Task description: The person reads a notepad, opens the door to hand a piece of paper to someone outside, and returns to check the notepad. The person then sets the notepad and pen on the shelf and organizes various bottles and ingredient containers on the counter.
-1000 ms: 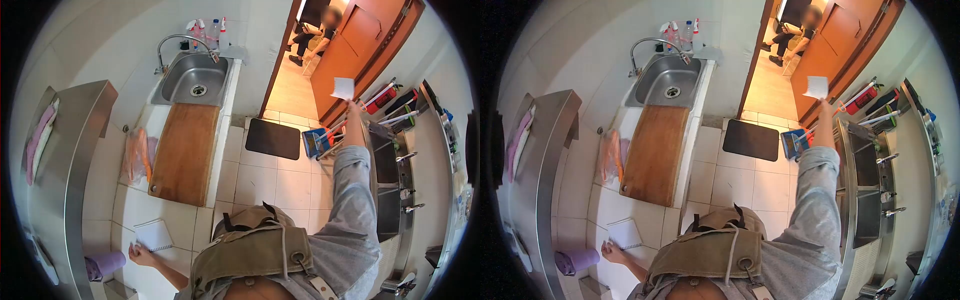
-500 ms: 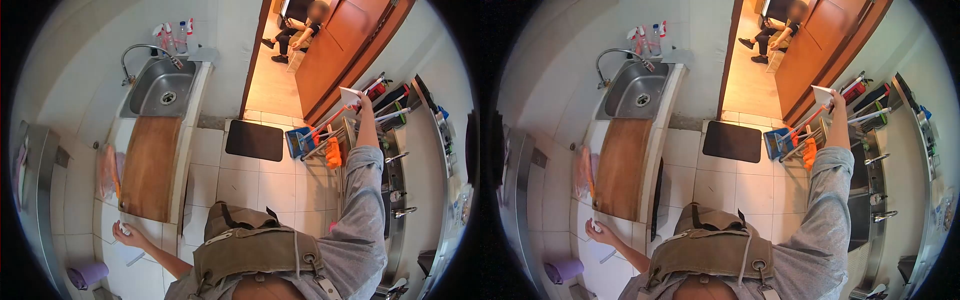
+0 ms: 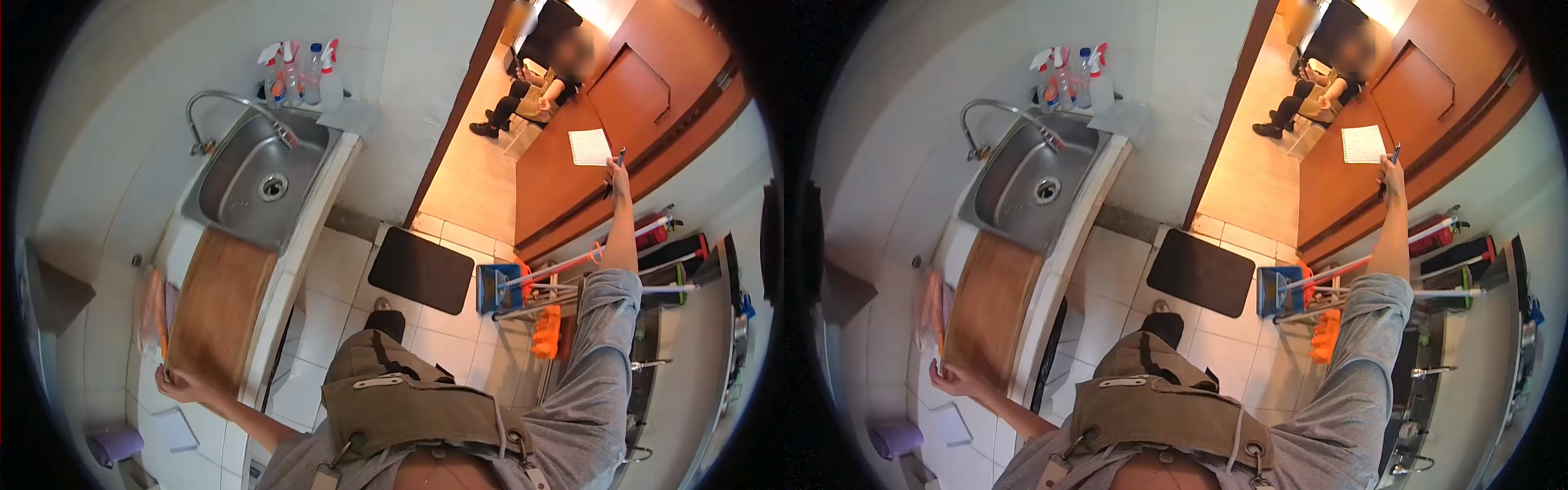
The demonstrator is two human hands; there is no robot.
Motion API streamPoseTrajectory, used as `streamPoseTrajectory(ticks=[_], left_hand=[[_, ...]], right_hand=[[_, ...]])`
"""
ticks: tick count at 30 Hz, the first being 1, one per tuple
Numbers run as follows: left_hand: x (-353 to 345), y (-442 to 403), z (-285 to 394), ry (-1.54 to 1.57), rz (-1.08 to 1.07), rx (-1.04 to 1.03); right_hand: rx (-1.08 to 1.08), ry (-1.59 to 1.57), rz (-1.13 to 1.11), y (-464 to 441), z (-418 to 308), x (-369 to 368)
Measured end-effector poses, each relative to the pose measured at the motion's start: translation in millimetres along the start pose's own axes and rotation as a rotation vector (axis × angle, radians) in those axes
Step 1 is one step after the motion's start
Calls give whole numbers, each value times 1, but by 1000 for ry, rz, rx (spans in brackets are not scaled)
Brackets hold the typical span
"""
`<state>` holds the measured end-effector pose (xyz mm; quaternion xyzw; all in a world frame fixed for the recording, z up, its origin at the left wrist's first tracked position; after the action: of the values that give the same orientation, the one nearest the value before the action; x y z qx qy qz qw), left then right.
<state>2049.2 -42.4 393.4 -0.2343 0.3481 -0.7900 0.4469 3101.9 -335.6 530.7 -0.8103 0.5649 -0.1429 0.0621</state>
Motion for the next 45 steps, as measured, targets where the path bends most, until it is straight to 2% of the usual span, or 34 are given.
streamPoseTrajectory(ticks=[1,3,5,8,11,14,15,17,18,20,21,22,23,24,25,27,31,40,43,45], left_hand=[[-22,11,8,4,1,-3],[-60,33,23,-211,12,89],[-105,42,63,-131,17,113],[-172,44,131,-140,-76,-138],[-198,36,146,-111,-81,-134],[-195,28,175,47,32,-41],[-196,29,165,50,33,-50],[-172,39,144,-175,158,-120],[-166,49,151,-198,147,-113],[-144,70,167,-504,241,-37],[-138,85,175,-528,258,-24],[-125,100,177,-488,334,53],[-117,111,175,-437,411,121],[-112,117,180,-430,465,98],[-112,118,180,-431,478,91],[-120,124,186,-434,482,162],[-148,118,226,-521,411,46],[-140,137,213,-581,368,158],[-143,132,219,-589,328,121],[-144,130,221,-556,320,111]], right_hand=[[0,-3,4,-22,7,0],[-99,124,82,-67,27,6],[-156,198,133,-108,37,10],[-178,250,194,-166,33,0],[-219,213,172,-221,65,-14],[-215,188,168,-272,92,-36],[-220,179,170,-291,103,-45],[-188,36,210,-325,121,-63],[-231,-39,115,-337,128,-83],[-271,-45,31,-390,177,-99],[-265,-88,-10,-391,172,-115],[-297,-81,85,-388,172,-116],[-319,-107,46,-400,183,-117],[-343,-136,13,-404,186,-120],[-400,-99,152,-403,197,-111],[-483,-45,360,-396,207,-96],[-485,-122,348,-407,244,-100],[-511,-176,344,-432,281,-108],[-522,-173,345,-427,299,-111],[-515,161,127,-425,310,-127]])
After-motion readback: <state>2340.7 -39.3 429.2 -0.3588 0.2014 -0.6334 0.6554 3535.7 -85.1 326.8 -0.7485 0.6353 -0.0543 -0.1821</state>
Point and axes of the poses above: each hand's wrist, its own y-axis away from the middle knuckle, its own x-axis out of the back of the hand, z = x × y, the point moved 10 cm from there along -y, towards the middle knuckle, and after that the axes turned 6 degrees about x, right-handed, at the moved point
